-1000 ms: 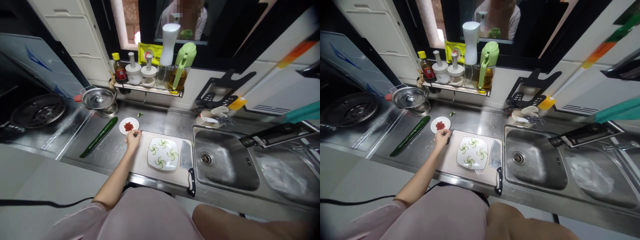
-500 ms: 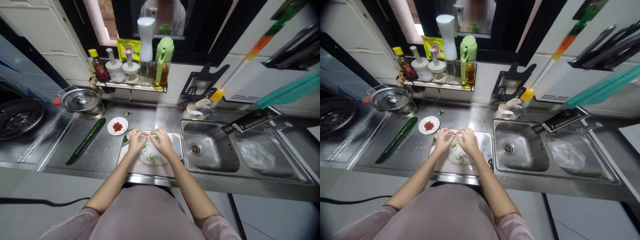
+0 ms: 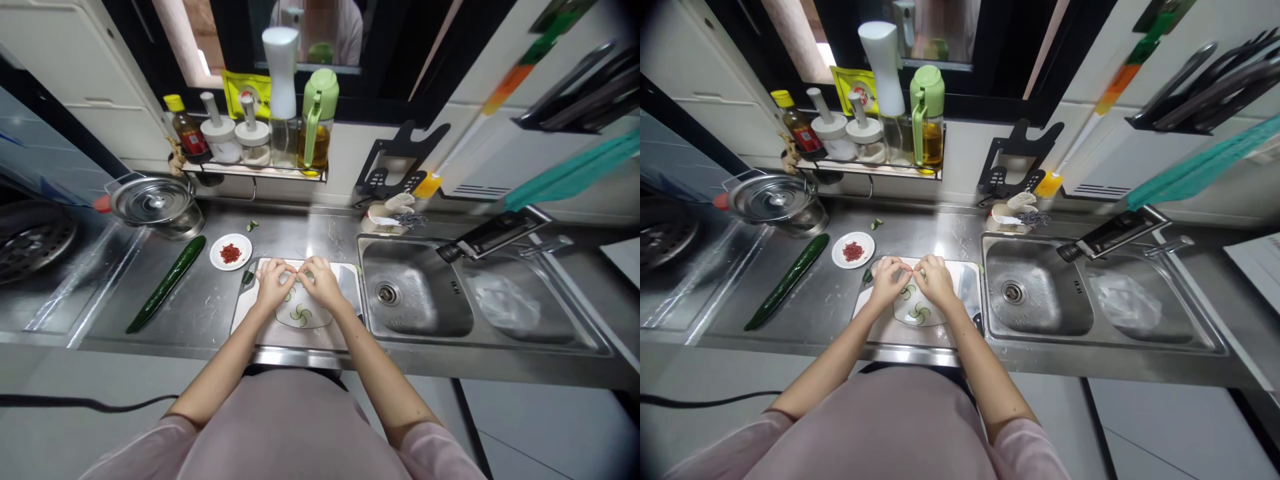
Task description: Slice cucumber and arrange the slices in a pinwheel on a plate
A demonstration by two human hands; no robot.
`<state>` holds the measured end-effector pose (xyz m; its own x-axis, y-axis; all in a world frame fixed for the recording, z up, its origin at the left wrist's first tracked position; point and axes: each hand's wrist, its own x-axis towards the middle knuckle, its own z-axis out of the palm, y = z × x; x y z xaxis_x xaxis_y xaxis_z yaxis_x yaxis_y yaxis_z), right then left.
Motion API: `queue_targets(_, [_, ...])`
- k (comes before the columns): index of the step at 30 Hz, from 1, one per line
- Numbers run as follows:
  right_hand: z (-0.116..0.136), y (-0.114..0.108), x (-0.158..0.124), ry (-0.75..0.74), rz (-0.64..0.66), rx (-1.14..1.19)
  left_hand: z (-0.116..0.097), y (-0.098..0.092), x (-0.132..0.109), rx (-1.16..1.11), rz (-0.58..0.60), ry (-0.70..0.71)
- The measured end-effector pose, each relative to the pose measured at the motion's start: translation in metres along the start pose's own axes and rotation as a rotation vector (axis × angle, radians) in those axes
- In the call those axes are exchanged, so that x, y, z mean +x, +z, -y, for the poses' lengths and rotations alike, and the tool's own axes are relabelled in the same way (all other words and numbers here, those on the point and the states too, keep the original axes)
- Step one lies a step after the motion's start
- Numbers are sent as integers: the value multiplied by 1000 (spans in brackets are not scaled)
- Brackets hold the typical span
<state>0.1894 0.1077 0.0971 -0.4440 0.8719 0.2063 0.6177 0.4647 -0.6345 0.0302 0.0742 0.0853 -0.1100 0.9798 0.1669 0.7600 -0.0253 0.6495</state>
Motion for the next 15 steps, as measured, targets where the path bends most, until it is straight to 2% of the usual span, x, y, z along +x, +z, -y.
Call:
queue_targets(8, [-11,3,2,-1,-10,29,5,6,3,-11,32,-31])
queue_targets(12, [-30,1,3,99,-66,-29,13,9,9,6,27,-132])
queue_targets(15, [-44,6,0,159,-22,-101,18,16,13,57,34,-224])
